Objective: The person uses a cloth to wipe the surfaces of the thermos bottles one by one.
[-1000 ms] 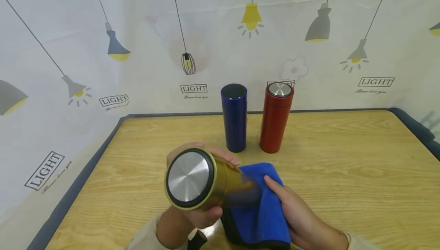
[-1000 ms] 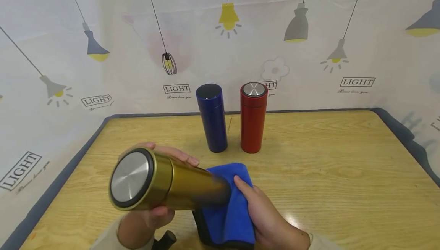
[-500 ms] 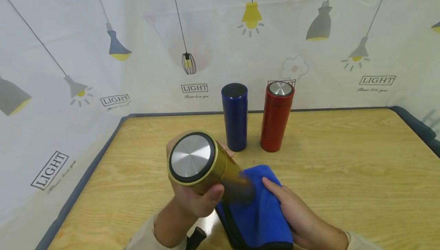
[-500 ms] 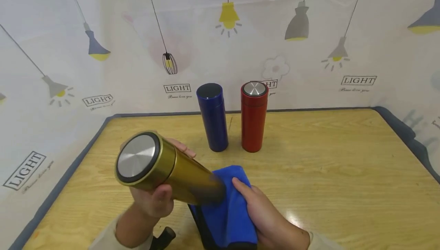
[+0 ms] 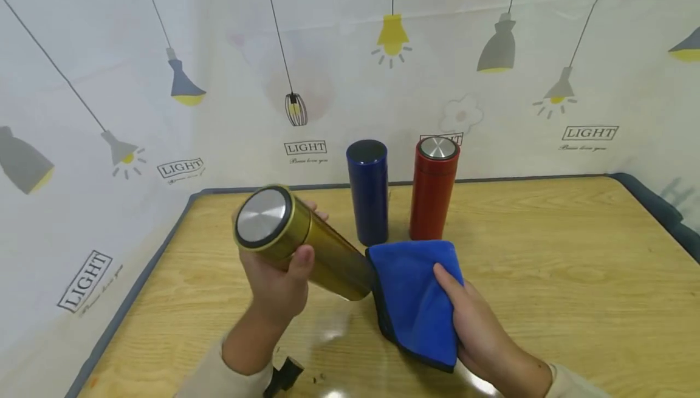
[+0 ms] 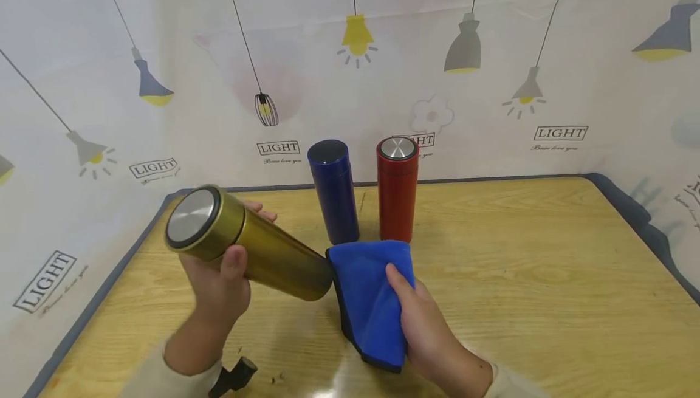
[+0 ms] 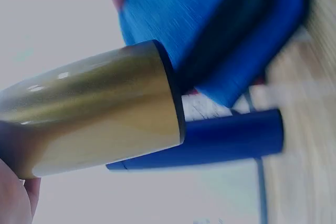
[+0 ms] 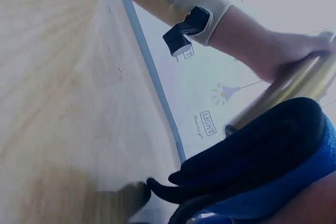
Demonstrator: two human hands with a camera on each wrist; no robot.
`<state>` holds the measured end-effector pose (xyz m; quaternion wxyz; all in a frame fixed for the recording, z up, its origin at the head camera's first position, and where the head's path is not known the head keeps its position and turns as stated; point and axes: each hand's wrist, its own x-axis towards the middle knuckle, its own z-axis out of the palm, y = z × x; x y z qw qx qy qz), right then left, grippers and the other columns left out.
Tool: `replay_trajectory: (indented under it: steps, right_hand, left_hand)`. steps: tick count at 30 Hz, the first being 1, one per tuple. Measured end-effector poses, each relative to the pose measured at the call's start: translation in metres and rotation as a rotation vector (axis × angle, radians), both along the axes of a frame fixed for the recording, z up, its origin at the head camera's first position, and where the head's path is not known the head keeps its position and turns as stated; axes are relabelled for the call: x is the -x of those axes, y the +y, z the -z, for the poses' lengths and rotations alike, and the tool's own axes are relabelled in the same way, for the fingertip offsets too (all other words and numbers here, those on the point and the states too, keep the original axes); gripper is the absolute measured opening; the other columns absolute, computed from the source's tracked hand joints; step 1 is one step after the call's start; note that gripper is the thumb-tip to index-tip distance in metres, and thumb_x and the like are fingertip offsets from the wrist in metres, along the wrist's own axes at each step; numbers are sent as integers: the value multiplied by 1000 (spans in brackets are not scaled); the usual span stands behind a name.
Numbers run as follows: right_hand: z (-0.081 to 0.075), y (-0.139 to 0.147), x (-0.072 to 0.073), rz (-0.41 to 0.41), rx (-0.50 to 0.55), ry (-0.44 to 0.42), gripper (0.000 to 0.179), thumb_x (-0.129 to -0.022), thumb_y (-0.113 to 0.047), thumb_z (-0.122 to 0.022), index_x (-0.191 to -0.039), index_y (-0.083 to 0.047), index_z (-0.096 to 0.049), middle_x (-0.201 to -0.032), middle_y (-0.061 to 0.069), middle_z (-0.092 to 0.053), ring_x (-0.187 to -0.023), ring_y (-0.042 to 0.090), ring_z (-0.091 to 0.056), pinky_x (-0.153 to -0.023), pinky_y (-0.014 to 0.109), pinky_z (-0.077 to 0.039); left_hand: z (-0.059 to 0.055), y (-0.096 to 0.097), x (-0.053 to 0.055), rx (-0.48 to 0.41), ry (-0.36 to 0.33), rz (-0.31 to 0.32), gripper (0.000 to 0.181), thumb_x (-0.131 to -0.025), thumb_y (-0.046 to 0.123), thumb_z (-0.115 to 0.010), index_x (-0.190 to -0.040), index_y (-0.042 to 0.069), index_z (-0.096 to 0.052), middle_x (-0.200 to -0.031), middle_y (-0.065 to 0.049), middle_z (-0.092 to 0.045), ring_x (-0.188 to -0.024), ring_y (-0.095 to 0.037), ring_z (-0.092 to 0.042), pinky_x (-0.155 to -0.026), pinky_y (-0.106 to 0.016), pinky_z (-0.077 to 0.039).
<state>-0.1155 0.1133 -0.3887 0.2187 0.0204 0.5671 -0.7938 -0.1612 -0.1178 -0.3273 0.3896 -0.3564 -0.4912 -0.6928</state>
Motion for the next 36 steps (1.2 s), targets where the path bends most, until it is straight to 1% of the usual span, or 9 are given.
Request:
replay_trajectory:
  steps: [2, 4, 9, 11, 13, 16, 21, 27, 36]
  right_hand:
    - [-1, 0, 1, 35, -15, 7, 52, -106, -53, -33, -139, -11, -38, -114, -2, -62, -108, 15, -60, -92, 35, -53]
    - [-1, -1, 2, 57, -24, 9, 53, -107, -52, -33, -140, -11, -37, -116, -1, -62, -109, 15, -60, -93, 35, -52]
    - [-2, -1, 1, 78, -48, 36, 56, -107, -51, -31, -145, -10, -34, -122, 1, -61, -113, 16, -59, -94, 34, -52]
    - [-1, 0, 1, 68, -53, 57, 57, -108, -50, -30, -146, -8, -34, -124, 2, -61, -114, 16, -58, -95, 34, -52]
    - [-1, 2, 0, 65, -57, 67, 58, -108, -51, -30, -145, -7, -36, -124, 3, -61, -114, 17, -59, -95, 34, -52]
    - [-1, 3, 0, 58, -56, 76, 58, -107, -51, -30, -143, -6, -38, -122, 3, -62, -114, 16, -60, -95, 34, -52]
    - [-4, 5, -1, 56, -58, 88, 57, -107, -51, -32, -141, -6, -39, -120, 2, -63, -112, 16, -60, -94, 35, -53]
    - [-11, 4, -2, 63, -65, 94, 58, -107, -51, -33, -143, -5, -38, -122, 6, -60, -114, 20, -58, -95, 37, -52]
    - [-12, 6, -3, 75, -81, 117, 56, -109, -47, -30, -144, -4, -37, -122, 5, -60, -113, 18, -58, -93, 34, -52]
  left_hand:
    - [3, -11, 11, 43, -75, -29, 59, -88, 34, -77, -125, 0, -44, -104, -11, -67, -87, -22, -71, -79, -35, -61]
    - [8, -22, 21, 125, -186, -108, 61, -88, 36, -76, -128, 4, -42, -107, -6, -64, -89, -19, -68, -81, -32, -59]
    - [22, -45, 46, 358, -495, -290, 64, -88, 26, -74, -136, 8, -36, -118, -2, -58, -98, -19, -62, -84, -29, -54]
    - [29, -51, 54, 401, -580, -315, 66, -88, 21, -73, -139, 7, -34, -120, -5, -58, -99, -20, -61, -84, -32, -54]
    - [35, -56, 60, 420, -632, -338, 68, -88, 24, -75, -140, 9, -33, -122, -7, -57, -100, -21, -61, -85, -37, -54]
    - [43, -62, 67, 446, -693, -358, 71, -88, 28, -76, -141, 12, -32, -124, -9, -56, -102, -22, -60, -86, -42, -53]
    - [47, -67, 78, 447, -768, -338, 75, -88, 30, -77, -143, 15, -28, -129, -11, -52, -108, -25, -57, -93, -45, -50]
    - [44, -65, 87, 421, -774, -327, 76, -88, 31, -77, -143, 16, -27, -130, -11, -51, -109, -25, -56, -94, -45, -50]
    - [43, -62, 91, 385, -791, -284, 83, -84, 30, -82, -144, 21, -26, -135, -8, -48, -115, -23, -53, -99, -44, -48]
